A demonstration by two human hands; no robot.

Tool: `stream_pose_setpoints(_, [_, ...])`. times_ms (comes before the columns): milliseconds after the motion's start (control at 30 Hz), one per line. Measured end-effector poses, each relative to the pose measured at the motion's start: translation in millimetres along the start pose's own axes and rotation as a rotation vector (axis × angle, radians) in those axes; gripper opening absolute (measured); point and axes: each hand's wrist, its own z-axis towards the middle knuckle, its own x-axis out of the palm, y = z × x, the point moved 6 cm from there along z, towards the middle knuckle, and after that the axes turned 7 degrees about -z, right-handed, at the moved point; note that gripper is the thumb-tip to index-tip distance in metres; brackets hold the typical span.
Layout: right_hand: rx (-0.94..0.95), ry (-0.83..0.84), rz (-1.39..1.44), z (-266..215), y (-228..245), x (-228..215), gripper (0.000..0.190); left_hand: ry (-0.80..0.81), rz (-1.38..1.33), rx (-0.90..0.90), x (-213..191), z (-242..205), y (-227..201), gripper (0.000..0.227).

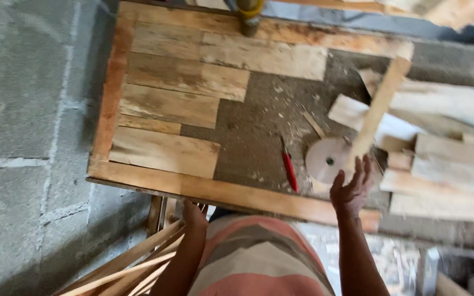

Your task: Assembling and fitting thin wood strips into a wooden frame, using a utility knife for cutting.

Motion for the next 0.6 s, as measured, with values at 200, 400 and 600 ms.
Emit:
stream_pose_setpoints(200, [0.500, -0.126, -0.339, -124, -90, -33, 0.071, 0.014, -0.080, -0.108, 2, 21, 3, 0.057])
stream_pose_setpoints(400, [0.963, 0.119, -0.387, -209, -151, -15, 0.066, 0.243, 0.020, -0.250, 8, -21, -2, 0.068])
stream_pose_setpoints(600, [0.737, 0.234, -0.335, -227, -155, -11, 0.062, 0.338, 0.159, -0.288, 20, -91, -25, 0.074])
